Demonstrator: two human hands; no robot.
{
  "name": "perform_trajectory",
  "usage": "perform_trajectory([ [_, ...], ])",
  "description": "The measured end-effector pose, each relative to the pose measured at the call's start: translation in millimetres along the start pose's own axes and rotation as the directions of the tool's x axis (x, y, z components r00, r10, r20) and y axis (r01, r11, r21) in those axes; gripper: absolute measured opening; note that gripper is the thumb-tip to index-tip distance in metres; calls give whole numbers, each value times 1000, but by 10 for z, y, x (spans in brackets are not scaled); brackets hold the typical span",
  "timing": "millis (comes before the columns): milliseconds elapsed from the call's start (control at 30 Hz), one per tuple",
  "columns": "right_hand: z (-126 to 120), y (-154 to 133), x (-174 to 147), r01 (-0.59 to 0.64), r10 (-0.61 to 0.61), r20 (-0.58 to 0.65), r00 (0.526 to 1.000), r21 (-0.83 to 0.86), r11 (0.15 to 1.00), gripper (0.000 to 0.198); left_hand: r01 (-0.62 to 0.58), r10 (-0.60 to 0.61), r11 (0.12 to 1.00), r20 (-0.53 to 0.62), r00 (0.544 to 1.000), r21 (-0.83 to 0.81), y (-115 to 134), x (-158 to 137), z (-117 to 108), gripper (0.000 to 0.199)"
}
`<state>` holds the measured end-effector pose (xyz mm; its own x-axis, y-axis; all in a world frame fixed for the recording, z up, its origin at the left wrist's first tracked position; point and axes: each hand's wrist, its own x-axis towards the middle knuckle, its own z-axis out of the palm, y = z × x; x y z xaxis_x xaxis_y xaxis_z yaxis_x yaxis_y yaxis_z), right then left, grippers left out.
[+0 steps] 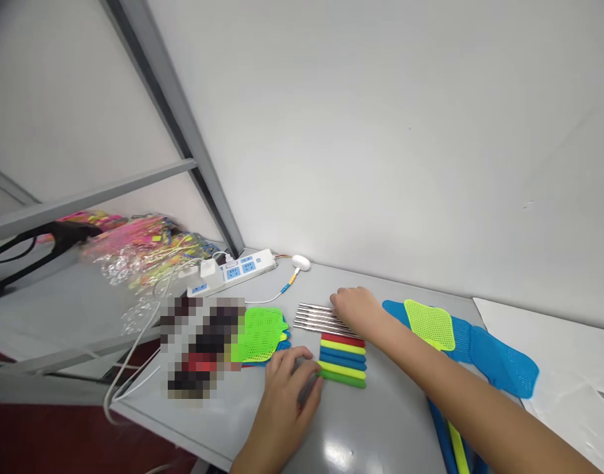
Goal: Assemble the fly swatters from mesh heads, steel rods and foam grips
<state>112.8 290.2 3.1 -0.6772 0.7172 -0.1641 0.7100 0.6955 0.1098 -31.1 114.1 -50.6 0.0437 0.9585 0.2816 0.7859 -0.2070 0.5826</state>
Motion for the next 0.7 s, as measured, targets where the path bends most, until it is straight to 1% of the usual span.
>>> perform_trajectory([
  [67, 33, -1, 85, 22, -23, 22, 1000, 33, 999, 17, 44, -44, 999, 7, 999, -22, -7, -22, -3, 18],
  [167, 80, 18, 124, 11, -15, 40, 999, 92, 996, 18, 83, -82, 996, 23, 996, -32, 10, -32, 17, 16],
  [300, 129, 94, 120, -28, 16, 61, 998, 209, 978, 14, 60, -60, 998, 37, 998, -18, 39, -36, 44, 13],
  [400, 162, 176, 126, -60, 29, 104, 994, 313, 948, 17, 56, -56, 998, 44, 997, 0, 37, -40, 52, 15],
  [533, 207, 263, 150, -79, 9, 161, 987, 433, 898, 23, 56, -57, 998, 57, 997, 17, 14, -46, 61, 14],
  [700, 233, 317, 186, -96, -14, 204, 979, 523, 847, 27, 63, -64, 998, 66, 996, 17, -2, -43, 68, 12],
])
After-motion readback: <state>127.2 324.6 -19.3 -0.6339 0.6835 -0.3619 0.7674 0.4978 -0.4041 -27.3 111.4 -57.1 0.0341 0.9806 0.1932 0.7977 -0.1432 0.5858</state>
